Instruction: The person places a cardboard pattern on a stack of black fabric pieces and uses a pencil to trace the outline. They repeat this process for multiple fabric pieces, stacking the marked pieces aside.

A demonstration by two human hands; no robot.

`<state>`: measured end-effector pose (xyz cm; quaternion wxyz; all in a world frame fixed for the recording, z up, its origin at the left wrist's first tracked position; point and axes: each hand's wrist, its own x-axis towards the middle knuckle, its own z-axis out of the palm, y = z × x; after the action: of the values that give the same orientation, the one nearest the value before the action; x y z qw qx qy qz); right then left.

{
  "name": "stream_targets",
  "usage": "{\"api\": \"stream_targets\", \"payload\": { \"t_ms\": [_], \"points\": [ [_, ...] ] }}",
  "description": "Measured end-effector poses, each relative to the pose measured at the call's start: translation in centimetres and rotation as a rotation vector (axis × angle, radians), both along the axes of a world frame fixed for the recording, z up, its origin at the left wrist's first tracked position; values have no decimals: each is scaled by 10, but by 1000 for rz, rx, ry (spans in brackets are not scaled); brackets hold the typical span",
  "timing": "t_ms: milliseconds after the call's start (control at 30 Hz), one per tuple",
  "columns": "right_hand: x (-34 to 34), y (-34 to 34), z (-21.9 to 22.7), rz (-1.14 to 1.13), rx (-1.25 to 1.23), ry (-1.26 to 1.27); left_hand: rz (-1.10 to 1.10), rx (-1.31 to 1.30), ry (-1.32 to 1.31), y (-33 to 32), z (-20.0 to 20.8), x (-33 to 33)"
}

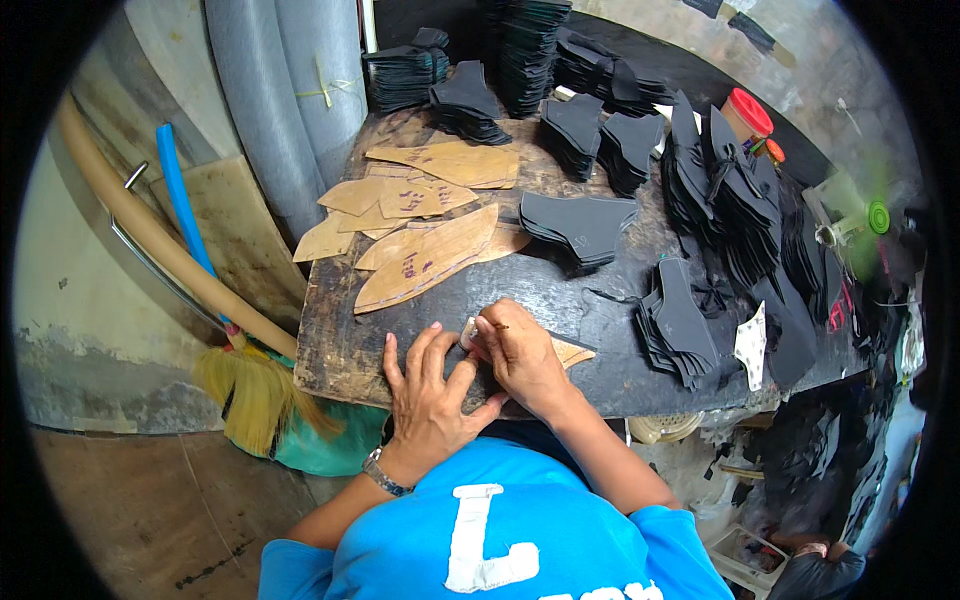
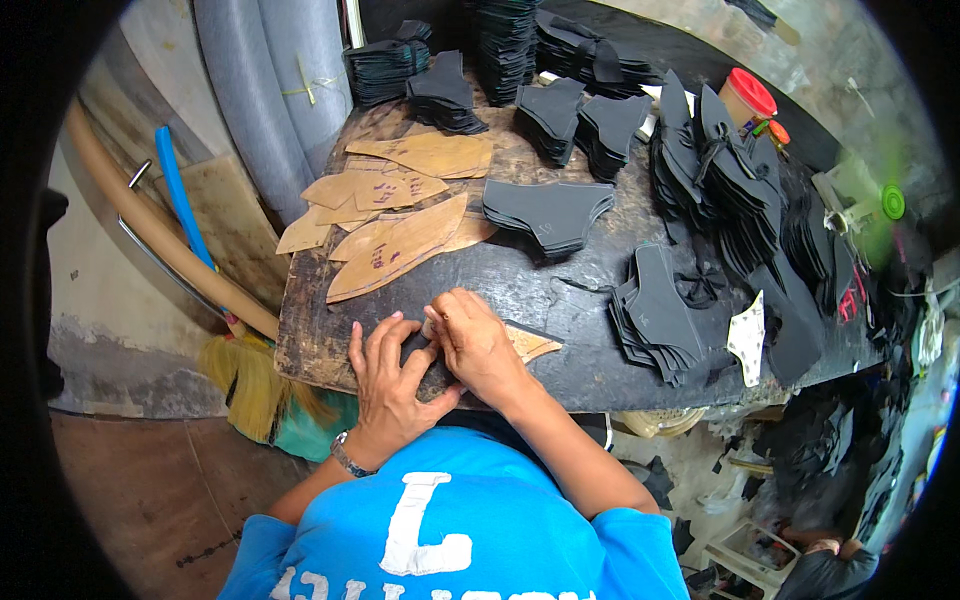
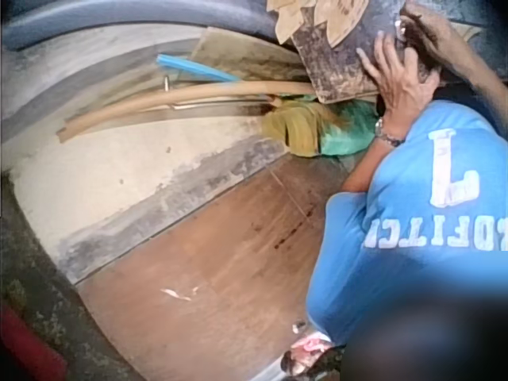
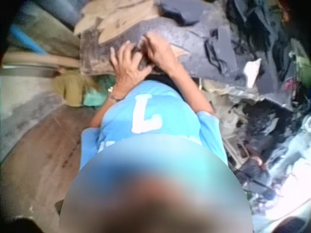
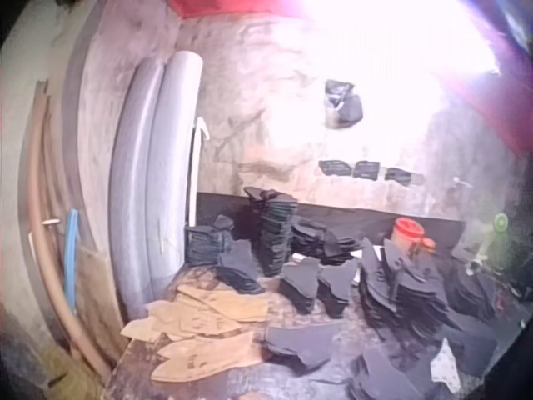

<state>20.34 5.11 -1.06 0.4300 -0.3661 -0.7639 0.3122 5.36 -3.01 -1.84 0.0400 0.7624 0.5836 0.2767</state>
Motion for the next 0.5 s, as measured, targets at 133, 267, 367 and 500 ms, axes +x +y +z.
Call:
{"api": "stream_targets", "payload": {
  "t_ms": [133,267,367,500],
  "points": [
    [5,4,-1,-53,-160,212,9,46,18,-2,-1,0],
    [18,0,6,-130,9,367,-1,73,34,0,2,-1],
    [48,-13,18,-250,-53,-163,-3,58,4,1,7,2],
    [73,-36,26,-240,41,-532,-20,-36,-95,7,19,3]
  ]
}}
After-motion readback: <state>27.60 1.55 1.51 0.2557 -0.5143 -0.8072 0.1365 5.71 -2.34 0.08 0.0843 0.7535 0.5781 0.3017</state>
